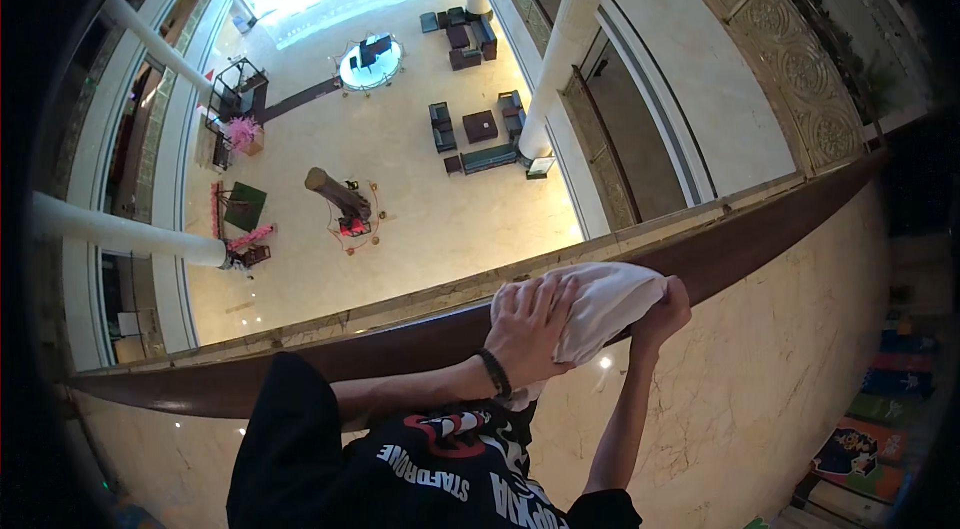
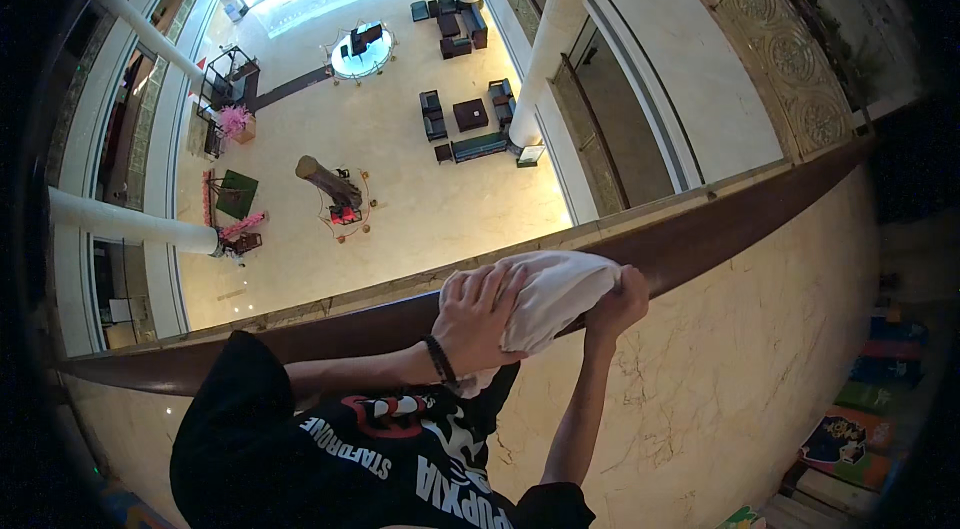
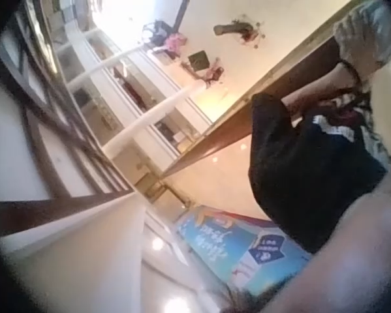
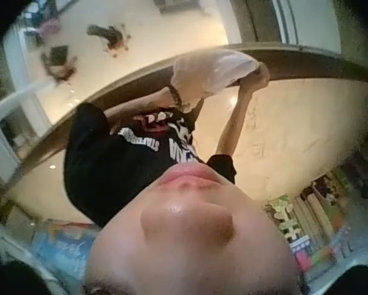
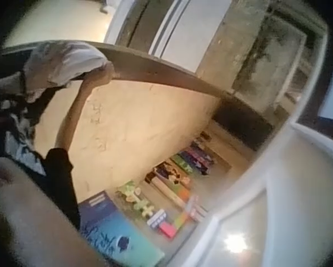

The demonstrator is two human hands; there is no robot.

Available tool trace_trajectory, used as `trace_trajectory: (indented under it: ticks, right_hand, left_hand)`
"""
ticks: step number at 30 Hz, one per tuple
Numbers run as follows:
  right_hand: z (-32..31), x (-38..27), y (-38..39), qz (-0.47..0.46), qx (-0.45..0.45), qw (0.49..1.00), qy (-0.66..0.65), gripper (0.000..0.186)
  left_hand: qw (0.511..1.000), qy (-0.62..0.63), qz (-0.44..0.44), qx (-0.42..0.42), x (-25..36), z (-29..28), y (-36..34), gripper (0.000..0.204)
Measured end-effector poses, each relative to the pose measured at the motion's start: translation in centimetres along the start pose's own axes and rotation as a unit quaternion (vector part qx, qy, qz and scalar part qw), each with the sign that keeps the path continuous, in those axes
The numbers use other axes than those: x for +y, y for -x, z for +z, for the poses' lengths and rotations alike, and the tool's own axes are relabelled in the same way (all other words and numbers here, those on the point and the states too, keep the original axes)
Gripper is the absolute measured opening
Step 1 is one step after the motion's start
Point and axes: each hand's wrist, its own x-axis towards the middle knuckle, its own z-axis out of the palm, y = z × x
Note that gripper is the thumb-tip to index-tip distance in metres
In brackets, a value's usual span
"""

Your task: The recorder is cleaning a handrail on an upper floor of a large building using a cloth.

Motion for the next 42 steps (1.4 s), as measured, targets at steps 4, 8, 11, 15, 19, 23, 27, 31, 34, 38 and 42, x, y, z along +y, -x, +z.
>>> trace_trajectory:
  ticks: [4,8,11,15,19,23,27,31,34,38,42]
  right_hand:
    - [-2.6,-2.5,-1.9,0.003,0.033,0.999,-0.029,0.026]
    - [-4.4,-2.2,-2.3,-0.02,0.022,0.999,-0.025,0.027]
    - [-5.9,-3.1,-3.6,-0.001,0.008,1.0,-0.022,0.024]
    - [-9.9,-2.2,-5.1,-0.025,0.082,0.996,0.016,0.018]
    - [-12.9,-7.6,-1.2,0.086,-0.012,0.996,0.03,0.013]
    - [-15.1,-4.7,-4.7,-0.034,0.074,0.996,-0.036,0.012]
    - [-17.2,-6.0,-4.0,-0.091,0.032,0.995,-0.037,0.017]
    - [-21.1,-5.2,-6.9,-0.168,-0.007,0.986,-0.008,0.021]
    - [-23.4,-5.6,-9.7,-0.143,-0.072,0.987,0.018,0.024]
    - [-26.4,-2.8,-11.5,-0.185,-0.002,0.983,0.005,0.027]
    - [-30.1,-0.8,-13.4,-0.181,-0.003,0.983,0.014,0.034]
  left_hand:
    - [0.999,-0.035,0.022,0.019,1.4,-3.1,0.2,0.119]
    - [0.999,-0.041,0.017,0.012,3.2,-4.2,0.4,0.122]
    - [0.999,-0.05,-0.001,0.018,5.2,-4.4,0.6,0.123]
    - [0.998,-0.054,0.022,0.034,9.5,-6.1,0.4,0.125]
    - [0.997,-0.083,-0.006,-0.006,10.8,-9.3,4.9,0.125]
    - [0.992,-0.121,-0.003,0.026,16.2,-6.3,0.6,0.122]
    - [0.991,-0.11,-0.016,0.077,16.0,-9.6,5.1,0.119]
    - [0.991,-0.095,0.018,0.097,17.2,-12.2,6.6,0.117]
    - [0.991,-0.077,0.019,0.105,18.6,-14.9,6.0,0.118]
    - [0.993,-0.044,0.042,0.101,21.3,-15.7,5.1,0.119]
    - [0.996,0.011,0.042,0.073,25.4,-15.8,3.3,0.119]
